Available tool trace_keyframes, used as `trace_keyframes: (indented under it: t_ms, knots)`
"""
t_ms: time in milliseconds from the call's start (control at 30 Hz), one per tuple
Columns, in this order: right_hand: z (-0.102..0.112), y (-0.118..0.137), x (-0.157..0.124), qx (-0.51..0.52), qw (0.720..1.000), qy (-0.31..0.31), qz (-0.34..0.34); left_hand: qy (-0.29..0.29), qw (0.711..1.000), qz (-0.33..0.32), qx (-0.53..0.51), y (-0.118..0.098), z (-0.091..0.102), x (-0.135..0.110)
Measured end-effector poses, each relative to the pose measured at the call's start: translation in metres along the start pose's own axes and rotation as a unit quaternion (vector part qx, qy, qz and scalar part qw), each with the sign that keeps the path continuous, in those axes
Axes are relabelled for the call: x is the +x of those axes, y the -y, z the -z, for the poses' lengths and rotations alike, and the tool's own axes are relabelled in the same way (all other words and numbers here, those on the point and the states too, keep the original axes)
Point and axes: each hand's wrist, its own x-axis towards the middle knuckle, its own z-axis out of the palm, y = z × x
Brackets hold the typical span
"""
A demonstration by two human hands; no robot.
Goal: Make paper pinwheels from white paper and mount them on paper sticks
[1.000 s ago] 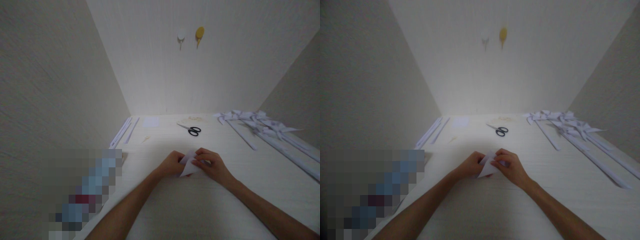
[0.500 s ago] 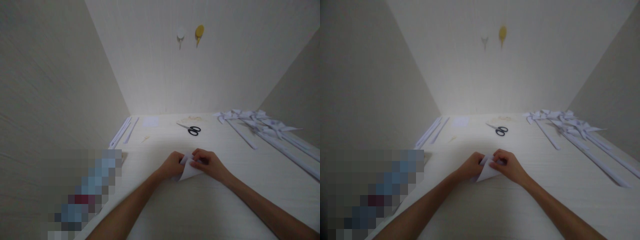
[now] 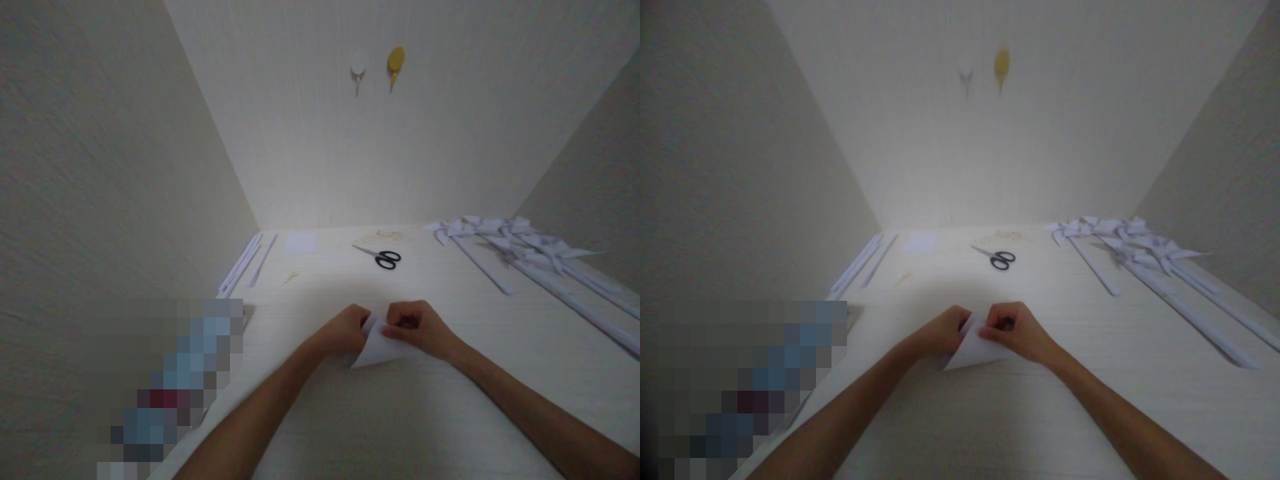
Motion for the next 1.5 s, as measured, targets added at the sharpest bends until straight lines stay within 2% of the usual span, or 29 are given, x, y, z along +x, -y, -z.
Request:
trace_keyframes:
  t_ms: [133,233,333,400,500,667,867,1033,1167,1367,1500]
  knots:
    - [0.001,0.004,-0.001,-0.032,0.994,-0.048,0.093,-0.006,0.999,0.05,-0.007,-0.004,-0.001,0.001]
    - [0.001,0.007,-0.002,-0.075,0.978,-0.087,0.175,-0.029,0.996,0.09,-0.002,-0.007,-0.001,0.001]
    - [-0.001,0.008,-0.005,-0.113,0.959,-0.104,0.238,-0.048,0.994,0.101,-0.005,-0.009,-0.003,0.001]
    - [-0.002,0.009,-0.005,-0.129,0.953,-0.107,0.253,-0.056,0.994,0.098,-0.015,-0.008,-0.005,0.001]
    - [-0.002,0.009,-0.006,-0.129,0.959,-0.095,0.233,-0.05,0.995,0.084,-0.03,-0.005,-0.006,0.0]
    - [-0.001,0.007,-0.004,-0.116,0.979,-0.068,0.152,-0.02,0.999,0.041,-0.027,0.0,-0.002,-0.001]
    - [-0.002,0.001,-0.002,-0.079,0.994,-0.017,0.075,-0.057,0.997,0.007,-0.042,-0.001,-0.003,0.0]
    - [-0.003,-0.001,0.0,-0.026,0.997,0.0,0.075,-0.061,0.996,-0.008,-0.066,-0.001,-0.006,0.0]
    - [-0.004,0.0,0.001,-0.01,0.998,0.009,0.067,-0.081,0.995,-0.034,-0.044,0.0,-0.006,0.001]
    - [-0.004,0.001,0.001,-0.005,0.999,-0.018,0.046,-0.089,0.994,-0.034,-0.047,0.001,-0.009,0.001]
    - [-0.004,0.001,0.0,0.003,1.0,-0.027,0.002,-0.083,0.994,-0.035,-0.067,0.002,-0.011,0.002]
